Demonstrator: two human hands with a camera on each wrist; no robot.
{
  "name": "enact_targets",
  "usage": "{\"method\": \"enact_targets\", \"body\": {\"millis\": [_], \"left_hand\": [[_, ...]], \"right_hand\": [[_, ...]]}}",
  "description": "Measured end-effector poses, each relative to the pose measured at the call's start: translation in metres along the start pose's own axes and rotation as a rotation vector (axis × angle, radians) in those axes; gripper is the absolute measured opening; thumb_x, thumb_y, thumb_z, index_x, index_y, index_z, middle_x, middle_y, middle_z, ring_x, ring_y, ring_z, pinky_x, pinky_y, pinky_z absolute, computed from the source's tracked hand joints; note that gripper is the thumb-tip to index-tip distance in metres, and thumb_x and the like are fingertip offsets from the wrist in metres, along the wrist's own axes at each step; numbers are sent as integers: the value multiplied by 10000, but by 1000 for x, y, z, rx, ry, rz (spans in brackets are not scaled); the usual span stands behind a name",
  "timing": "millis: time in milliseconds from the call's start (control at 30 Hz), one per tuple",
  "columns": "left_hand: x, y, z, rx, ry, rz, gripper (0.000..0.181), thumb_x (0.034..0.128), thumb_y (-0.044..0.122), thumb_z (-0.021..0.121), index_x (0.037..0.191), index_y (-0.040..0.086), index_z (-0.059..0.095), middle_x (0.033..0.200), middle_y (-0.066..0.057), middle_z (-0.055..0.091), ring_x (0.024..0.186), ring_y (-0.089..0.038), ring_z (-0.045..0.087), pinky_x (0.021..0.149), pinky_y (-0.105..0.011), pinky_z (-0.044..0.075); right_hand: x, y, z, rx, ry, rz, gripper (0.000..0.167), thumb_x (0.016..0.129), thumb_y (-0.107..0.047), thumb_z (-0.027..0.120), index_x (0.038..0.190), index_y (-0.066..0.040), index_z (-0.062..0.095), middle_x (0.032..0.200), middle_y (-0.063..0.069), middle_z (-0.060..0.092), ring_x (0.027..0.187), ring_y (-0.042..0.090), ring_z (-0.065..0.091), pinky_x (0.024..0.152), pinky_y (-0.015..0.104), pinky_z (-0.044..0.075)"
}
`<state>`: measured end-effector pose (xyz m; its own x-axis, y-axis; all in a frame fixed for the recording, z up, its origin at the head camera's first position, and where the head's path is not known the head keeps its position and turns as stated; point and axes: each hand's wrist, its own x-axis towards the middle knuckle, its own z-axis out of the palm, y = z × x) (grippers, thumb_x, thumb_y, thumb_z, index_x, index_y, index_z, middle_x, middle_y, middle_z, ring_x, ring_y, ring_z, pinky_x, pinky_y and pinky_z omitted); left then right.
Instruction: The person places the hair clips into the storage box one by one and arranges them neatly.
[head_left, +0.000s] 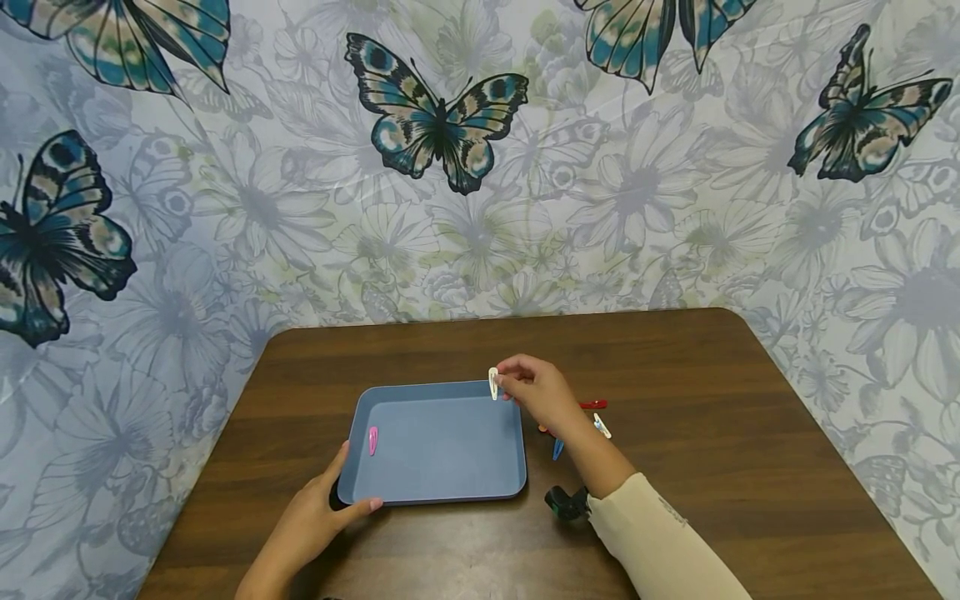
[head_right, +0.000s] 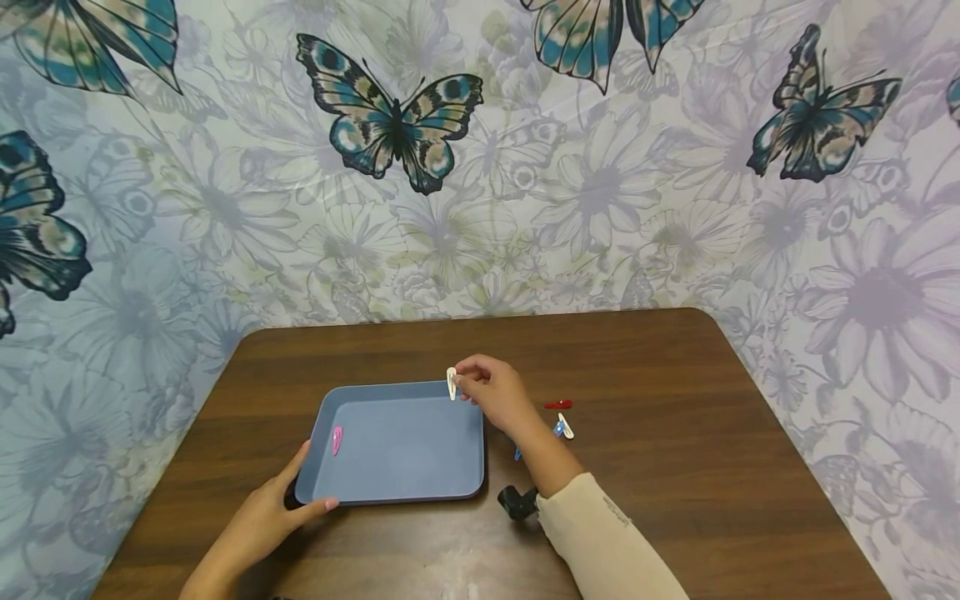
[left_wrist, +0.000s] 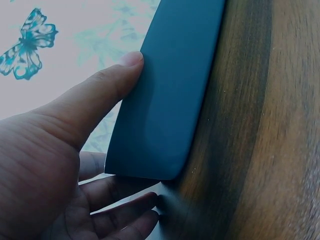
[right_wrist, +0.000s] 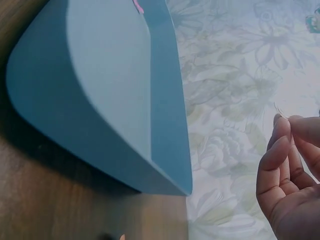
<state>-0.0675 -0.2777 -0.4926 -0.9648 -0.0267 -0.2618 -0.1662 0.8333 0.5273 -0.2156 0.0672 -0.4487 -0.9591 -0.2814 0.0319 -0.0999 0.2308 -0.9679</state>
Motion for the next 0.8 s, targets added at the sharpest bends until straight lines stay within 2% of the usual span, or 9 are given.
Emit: {"method": "enact_targets", "body": {"millis": [133, 200, 300, 433, 533, 667, 733, 800], "left_hand": [[0, 0, 0, -1, 3, 2, 1174, 817, 718, 679, 1639, 117, 95, 1574, -333, 336, 1419, -548, 377, 1088, -688, 372], [0, -1, 0, -1, 3, 3, 1176, 815, 723, 677, 1640, 120, 95, 1574, -332, 339, 1419, -545, 379, 1087, -685, 375], [1, -1, 1, -3, 5, 4, 1181, 810, 730, 676, 1640, 123, 96, 1573, -330, 343, 1420, -541, 383, 1088, -680, 378], [1, -1, 1, -7, 5, 2, 1183, 808, 729, 679, 1640, 122, 98, 1572, -333, 342, 1420, -542, 382, 1088, -682, 377], [0, -1, 1, -8, 7, 3, 1180, 810, 725, 681, 1639, 118, 101, 1569, -336, 344, 1418, -543, 384, 1087, -682, 378], [0, -1, 1, -6, 9, 4, 1178, 812, 728, 676, 1640, 119, 99, 1570, -333, 345, 1418, -541, 385, 1088, -680, 378], [0, -1, 1, -5, 8, 3, 1177, 814, 729, 673, 1640, 122, 96, 1572, -333, 343, 1419, -543, 383, 1086, -682, 378], [0, -1, 1, -7, 8, 3, 1174, 816, 726, 674, 1641, 127, 92, 1578, -326, 336, 1424, -542, 375, 1090, -684, 373]], "right_hand": [[2, -5, 4, 2, -6, -17, 151, 947, -155, 713, 1079, -86, 734, 881, 81, 727, 801, 314, 681, 718, 363, 582], [3, -8, 6, 7, -12, -21, 151, 941, -134, 717, 1081, -82, 739, 891, 81, 731, 801, 309, 676, 715, 363, 578], [5, -12, 9, -3, -20, -22, 161, 931, -122, 727, 1084, -78, 742, 916, 80, 740, 782, 233, 674, 696, 305, 564], [8, -17, 13, -14, -33, -13, 168, 926, -124, 730, 1088, -81, 738, 947, 79, 746, 779, 151, 673, 747, 355, 591], [10, -20, 17, -1, -44, -6, 157, 928, -116, 725, 1079, -72, 732, 952, 83, 742, 814, 190, 692, 767, 356, 597], [14, -23, 23, 22, -53, -7, 126, 931, -97, 719, 1042, -38, 718, 930, 92, 732, 865, 314, 708, 729, 271, 585], [16, -24, 26, 35, -56, -6, 116, 930, -92, 720, 1024, -25, 713, 912, 97, 724, 857, 327, 706, 718, 256, 582], [18, -24, 28, 49, -63, -6, 116, 932, -92, 717, 1015, -13, 708, 894, 100, 717, 803, 258, 695, 714, 253, 581]]}}
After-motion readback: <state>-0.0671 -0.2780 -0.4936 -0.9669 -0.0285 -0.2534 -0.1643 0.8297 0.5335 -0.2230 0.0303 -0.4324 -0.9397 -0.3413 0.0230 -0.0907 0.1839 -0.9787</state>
